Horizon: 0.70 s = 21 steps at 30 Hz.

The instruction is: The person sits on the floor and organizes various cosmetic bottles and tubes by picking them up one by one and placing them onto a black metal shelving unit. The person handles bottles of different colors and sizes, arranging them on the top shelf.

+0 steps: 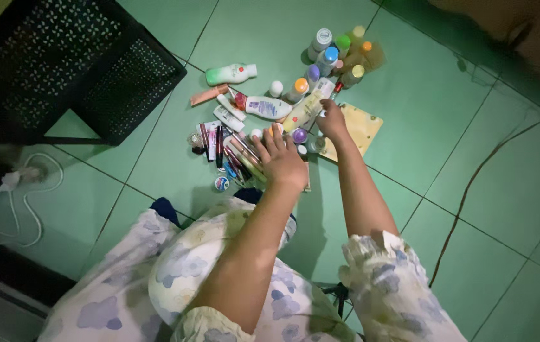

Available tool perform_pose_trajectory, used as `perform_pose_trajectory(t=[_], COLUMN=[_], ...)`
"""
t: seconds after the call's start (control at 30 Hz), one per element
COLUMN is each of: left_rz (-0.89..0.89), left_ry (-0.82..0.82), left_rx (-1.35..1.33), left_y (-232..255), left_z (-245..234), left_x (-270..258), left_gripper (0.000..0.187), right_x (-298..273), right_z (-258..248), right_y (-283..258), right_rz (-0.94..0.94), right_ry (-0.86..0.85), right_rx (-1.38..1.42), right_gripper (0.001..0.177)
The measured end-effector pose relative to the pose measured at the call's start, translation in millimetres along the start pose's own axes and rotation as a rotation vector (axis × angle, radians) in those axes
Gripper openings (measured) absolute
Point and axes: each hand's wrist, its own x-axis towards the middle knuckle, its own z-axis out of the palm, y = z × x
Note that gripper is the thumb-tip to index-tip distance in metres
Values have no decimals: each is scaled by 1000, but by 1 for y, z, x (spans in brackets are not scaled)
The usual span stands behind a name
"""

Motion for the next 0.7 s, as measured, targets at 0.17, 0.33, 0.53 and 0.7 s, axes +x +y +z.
perform_pose_trajectory(t=[0.17,0.33,0.53,0.7], left_rz=[-7,-8,-3,15], left_ry=[-19,-53,-76,-17], left_rx=[-4,-9,-11,-23], left_y=[1,0,0,-2], left_z=[-5,-11,-14,-8], left_x=[1,-1,3,3], left_gripper=[85,84,85,83], right_x=[33,46,55,37], right_z=[20,24,11,-18], right_y=[4,-7,-14,-4], right_rz=[-17,104,207,353], right_ry=[63,68,80,-62], right_rx=[-54,-90,173,412], right_gripper=[86,104,70,39])
